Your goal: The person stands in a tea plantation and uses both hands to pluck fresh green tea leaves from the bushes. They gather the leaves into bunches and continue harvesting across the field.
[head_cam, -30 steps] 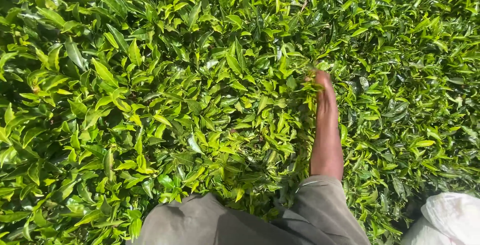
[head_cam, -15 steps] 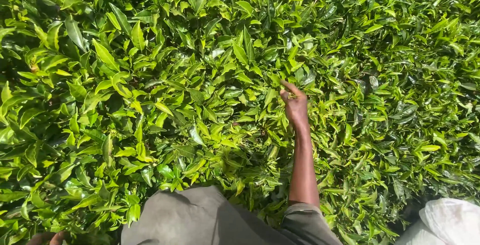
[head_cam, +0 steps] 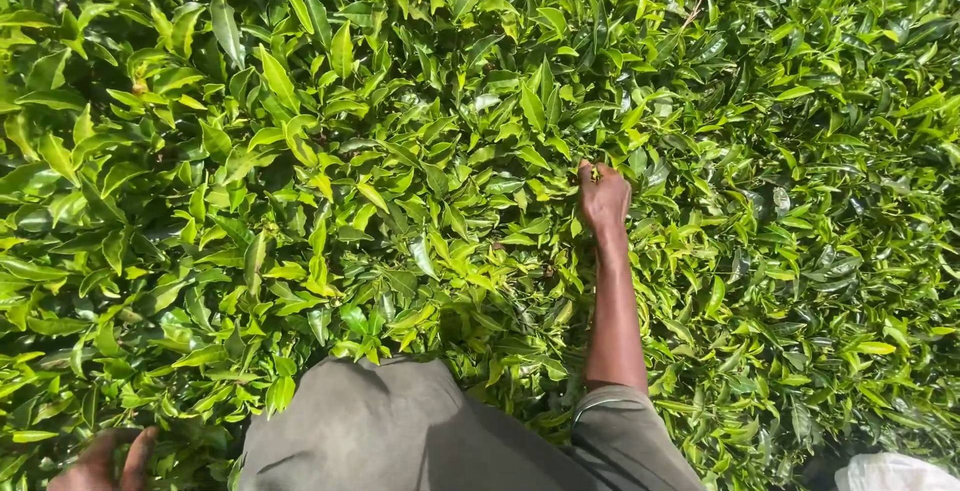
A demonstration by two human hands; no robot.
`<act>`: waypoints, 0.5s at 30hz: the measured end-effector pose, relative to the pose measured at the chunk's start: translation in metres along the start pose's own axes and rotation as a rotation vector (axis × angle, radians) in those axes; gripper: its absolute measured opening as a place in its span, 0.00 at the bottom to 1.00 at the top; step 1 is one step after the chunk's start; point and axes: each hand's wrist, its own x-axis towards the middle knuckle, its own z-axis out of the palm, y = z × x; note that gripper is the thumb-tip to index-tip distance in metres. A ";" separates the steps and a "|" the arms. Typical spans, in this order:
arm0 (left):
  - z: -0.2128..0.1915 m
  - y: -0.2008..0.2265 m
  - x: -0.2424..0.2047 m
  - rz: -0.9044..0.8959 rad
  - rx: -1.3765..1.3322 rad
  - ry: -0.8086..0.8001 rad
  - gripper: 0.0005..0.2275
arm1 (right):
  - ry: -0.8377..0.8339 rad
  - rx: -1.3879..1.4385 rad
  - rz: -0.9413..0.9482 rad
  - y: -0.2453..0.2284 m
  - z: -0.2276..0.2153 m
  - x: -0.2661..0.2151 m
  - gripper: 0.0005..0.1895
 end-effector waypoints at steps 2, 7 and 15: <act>-0.008 0.009 -0.007 -0.007 0.288 0.020 0.21 | 0.004 0.024 -0.151 0.032 0.004 0.002 0.45; -0.002 -0.008 -0.008 -0.004 0.282 0.005 0.18 | -0.804 1.386 -0.177 -0.090 -0.061 -0.092 0.14; -0.103 0.152 -0.032 -0.056 0.161 -0.276 0.28 | -0.346 0.287 -0.122 -0.173 0.028 -0.135 0.40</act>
